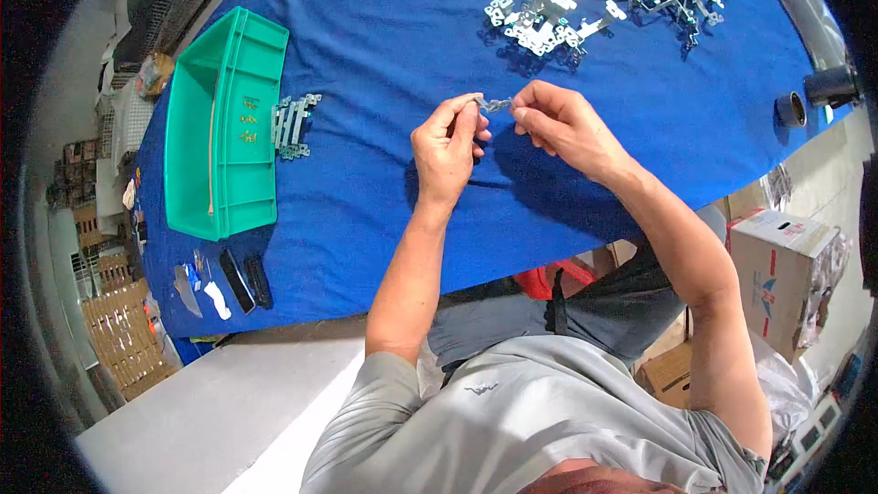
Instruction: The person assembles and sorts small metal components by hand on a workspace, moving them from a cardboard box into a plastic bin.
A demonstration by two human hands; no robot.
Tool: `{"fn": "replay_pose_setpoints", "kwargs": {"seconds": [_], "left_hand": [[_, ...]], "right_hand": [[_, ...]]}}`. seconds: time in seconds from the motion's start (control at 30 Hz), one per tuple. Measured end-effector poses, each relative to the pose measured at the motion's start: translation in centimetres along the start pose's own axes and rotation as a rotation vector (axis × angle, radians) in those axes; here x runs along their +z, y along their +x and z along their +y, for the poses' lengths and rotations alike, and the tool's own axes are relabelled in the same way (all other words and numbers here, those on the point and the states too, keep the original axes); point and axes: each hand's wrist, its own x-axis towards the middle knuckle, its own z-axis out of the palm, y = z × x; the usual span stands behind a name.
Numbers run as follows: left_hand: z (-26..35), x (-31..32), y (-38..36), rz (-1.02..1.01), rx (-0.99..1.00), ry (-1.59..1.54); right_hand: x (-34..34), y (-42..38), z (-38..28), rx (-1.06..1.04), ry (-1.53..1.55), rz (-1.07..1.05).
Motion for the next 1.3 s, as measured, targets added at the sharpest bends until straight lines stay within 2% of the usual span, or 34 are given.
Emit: {"fn": "replay_pose_setpoints", "kwargs": {"seconds": [0.37, 0.47, 0.53, 0.67, 0.73, 0.77, 0.83, 0.97, 1.07, 1.17, 1.23, 1.3], "left_hand": [[-0.4, 0.1, 0.0, 0.024, 0.041, -0.024], [-0.8, -0.1, 0.0, -0.014, 0.068, 0.011], [-0.7, -0.2, 0.2, -0.002, 0.264, 0.198], [0.1, 0.0, 0.0, 0.022, 0.375, 0.34], [-0.3, -0.1, 0.3, 0.02, 0.448, 0.355], [-0.4, -0.1, 0.3, 0.021, 0.449, 0.355], [0.0, 0.0, 0.1, 0.011, 0.461, 0.383], [0.6, 0.1, -0.1, -0.015, 0.42, 0.39], [0.6, 0.3, -0.1, -0.018, 0.487, 0.4], [0.4, 0.3, 0.0, -0.044, 0.529, 0.388], [0.3, 0.3, 0.0, -0.086, 0.545, 0.383], [0.4, 0.3, -0.2, -0.052, 0.491, 0.369]], "right_hand": [[0.0, 0.0, 0.4, -0.02, -0.053, -0.004], [-0.3, 0.3, 1.1, -0.079, -0.216, 0.032], [-0.3, 0.2, 1.1, -0.083, -0.351, 0.086], [-0.4, 0.3, 0.9, -0.042, -0.346, 0.037], [-0.3, 0.2, 0.7, 0.037, -0.076, 0.035], [-0.4, 0.3, 0.5, 0.036, -0.077, 0.034], [-0.6, 0.4, 0.3, 0.063, 0.13, -0.01], [-0.9, 0.6, 0.4, 0.104, 0.17, -0.051], [-0.9, 0.6, 0.8, 0.06, 0.123, -0.076], [-0.9, 0.6, 0.8, 0.046, 0.022, -0.03], [-0.6, 0.6, 0.9, -0.048, 0.059, 0.09], [-0.9, 0.9, 1.1, -0.073, 0.059, 0.14]]}}
